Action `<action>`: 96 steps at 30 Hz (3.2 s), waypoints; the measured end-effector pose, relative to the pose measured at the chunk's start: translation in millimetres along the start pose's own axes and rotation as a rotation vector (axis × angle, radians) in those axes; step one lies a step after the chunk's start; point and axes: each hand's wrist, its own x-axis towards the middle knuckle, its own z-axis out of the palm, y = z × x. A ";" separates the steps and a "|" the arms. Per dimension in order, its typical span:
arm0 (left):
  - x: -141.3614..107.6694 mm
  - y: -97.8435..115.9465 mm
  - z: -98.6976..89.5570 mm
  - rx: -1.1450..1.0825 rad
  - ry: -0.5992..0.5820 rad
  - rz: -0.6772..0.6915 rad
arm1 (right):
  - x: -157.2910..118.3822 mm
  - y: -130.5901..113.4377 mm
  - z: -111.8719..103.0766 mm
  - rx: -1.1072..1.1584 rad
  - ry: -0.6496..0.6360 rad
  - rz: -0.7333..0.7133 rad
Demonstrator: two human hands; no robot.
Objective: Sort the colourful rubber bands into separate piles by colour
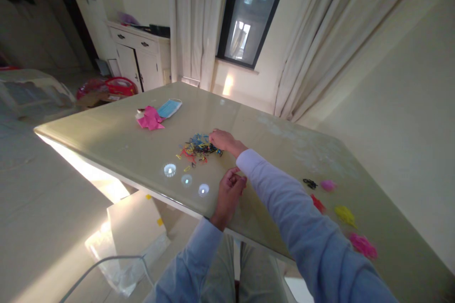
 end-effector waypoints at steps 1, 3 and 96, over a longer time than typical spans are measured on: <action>0.3 -0.3 -0.2 0.002 -0.001 0.000 | -1.0 0.4 1.1 0.001 0.009 0.000; 0.7 -0.8 -0.6 0.005 -0.002 -0.006 | -3.1 1.5 3.8 0.006 0.027 0.002; -3.9 11.8 -9.1 -0.031 0.091 -0.004 | -456.8 162.1 74.6 0.293 0.579 0.948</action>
